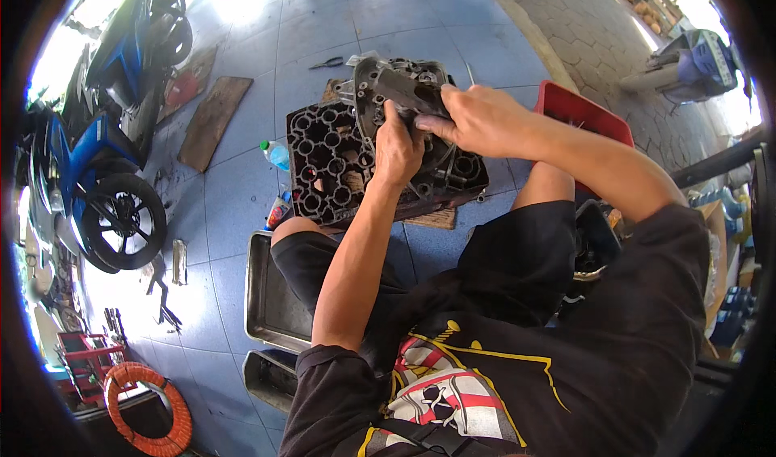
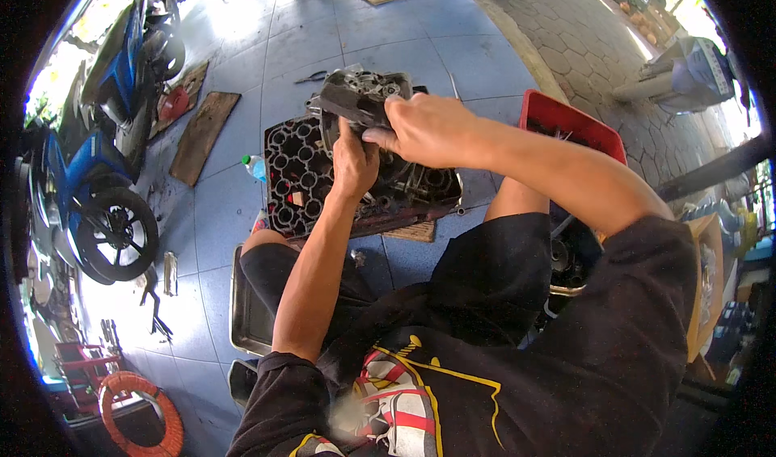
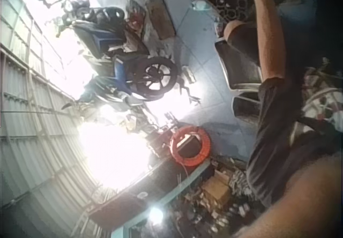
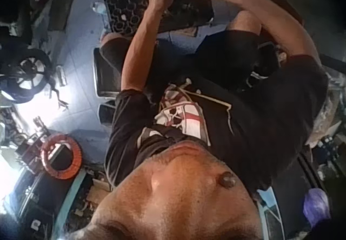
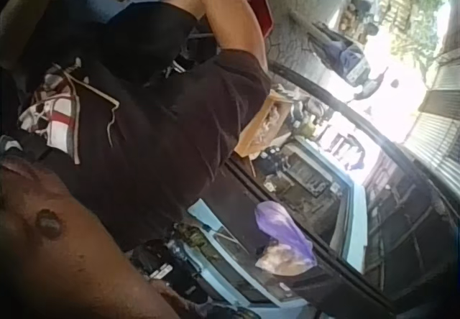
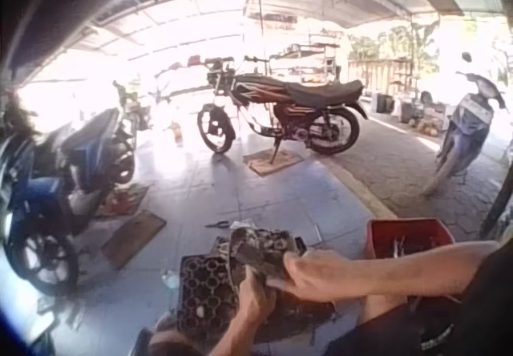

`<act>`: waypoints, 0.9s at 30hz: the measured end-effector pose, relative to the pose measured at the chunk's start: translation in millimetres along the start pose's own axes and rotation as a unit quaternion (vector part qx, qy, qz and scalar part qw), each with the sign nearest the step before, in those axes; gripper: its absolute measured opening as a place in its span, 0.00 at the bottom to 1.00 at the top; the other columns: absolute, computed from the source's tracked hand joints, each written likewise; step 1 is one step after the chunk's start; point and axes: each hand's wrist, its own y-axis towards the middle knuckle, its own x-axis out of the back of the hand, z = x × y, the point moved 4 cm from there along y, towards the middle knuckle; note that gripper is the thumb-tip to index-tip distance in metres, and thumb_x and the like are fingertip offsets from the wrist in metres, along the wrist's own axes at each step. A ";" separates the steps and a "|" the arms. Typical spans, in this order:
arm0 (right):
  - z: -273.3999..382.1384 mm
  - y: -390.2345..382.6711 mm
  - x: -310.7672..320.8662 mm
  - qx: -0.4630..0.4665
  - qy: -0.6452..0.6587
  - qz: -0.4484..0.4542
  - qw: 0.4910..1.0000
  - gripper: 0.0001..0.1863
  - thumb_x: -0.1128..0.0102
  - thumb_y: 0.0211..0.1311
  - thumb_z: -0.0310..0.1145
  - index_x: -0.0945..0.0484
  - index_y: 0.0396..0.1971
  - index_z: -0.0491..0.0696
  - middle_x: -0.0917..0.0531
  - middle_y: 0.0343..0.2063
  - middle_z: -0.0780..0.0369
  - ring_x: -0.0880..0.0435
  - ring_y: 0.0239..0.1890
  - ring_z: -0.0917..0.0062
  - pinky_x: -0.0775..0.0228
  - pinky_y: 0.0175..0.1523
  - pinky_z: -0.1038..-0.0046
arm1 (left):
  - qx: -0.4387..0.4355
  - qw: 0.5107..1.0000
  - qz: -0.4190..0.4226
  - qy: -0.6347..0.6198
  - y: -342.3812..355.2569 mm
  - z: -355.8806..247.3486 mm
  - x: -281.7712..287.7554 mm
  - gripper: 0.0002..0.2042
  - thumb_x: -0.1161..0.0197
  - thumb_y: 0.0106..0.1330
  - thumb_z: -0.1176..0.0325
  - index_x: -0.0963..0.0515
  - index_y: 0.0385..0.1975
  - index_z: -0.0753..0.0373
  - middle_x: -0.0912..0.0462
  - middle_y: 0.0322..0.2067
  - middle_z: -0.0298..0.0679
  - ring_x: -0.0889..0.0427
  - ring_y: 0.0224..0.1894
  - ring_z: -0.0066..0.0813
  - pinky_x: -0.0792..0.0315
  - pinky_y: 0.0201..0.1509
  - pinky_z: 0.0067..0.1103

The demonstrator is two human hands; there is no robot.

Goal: Disassembling and inspecting components of a motorcycle engine block in a service bay.

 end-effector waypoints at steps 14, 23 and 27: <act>-230.1 -210.8 -178.5 -0.525 0.024 0.060 0.849 0.29 0.51 0.66 0.55 0.19 0.39 0.39 0.19 0.41 0.39 0.20 0.48 0.45 0.29 0.54 0.51 | 0.079 0.961 -0.167 -0.208 -13.6 -68.5 56.9 0.04 0.48 0.71 0.71 0.29 0.37 0.65 0.27 0.22 0.34 0.30 0.19 0.17 0.36 0.20 0.15; -234.7 -356.5 -351.9 -0.612 0.072 0.291 0.732 0.23 0.48 0.65 0.43 0.22 0.52 0.43 0.23 0.55 0.48 0.25 0.59 0.53 0.32 0.61 0.57 | 0.160 0.704 0.641 0.259 -229.0 10.0 -86.9 0.13 0.46 0.63 0.64 0.25 0.43 0.63 0.17 0.39 0.52 0.18 0.46 0.52 0.24 0.46 0.42; -179.3 -234.2 -240.8 -0.600 0.069 0.192 0.773 0.19 0.49 0.66 0.40 0.21 0.47 0.41 0.22 0.52 0.47 0.22 0.55 0.51 0.29 0.56 0.56 | 0.178 0.641 0.697 0.269 -302.0 73.0 -100.1 0.13 0.46 0.63 0.67 0.23 0.44 0.63 0.17 0.41 0.52 0.17 0.48 0.50 0.23 0.48 0.41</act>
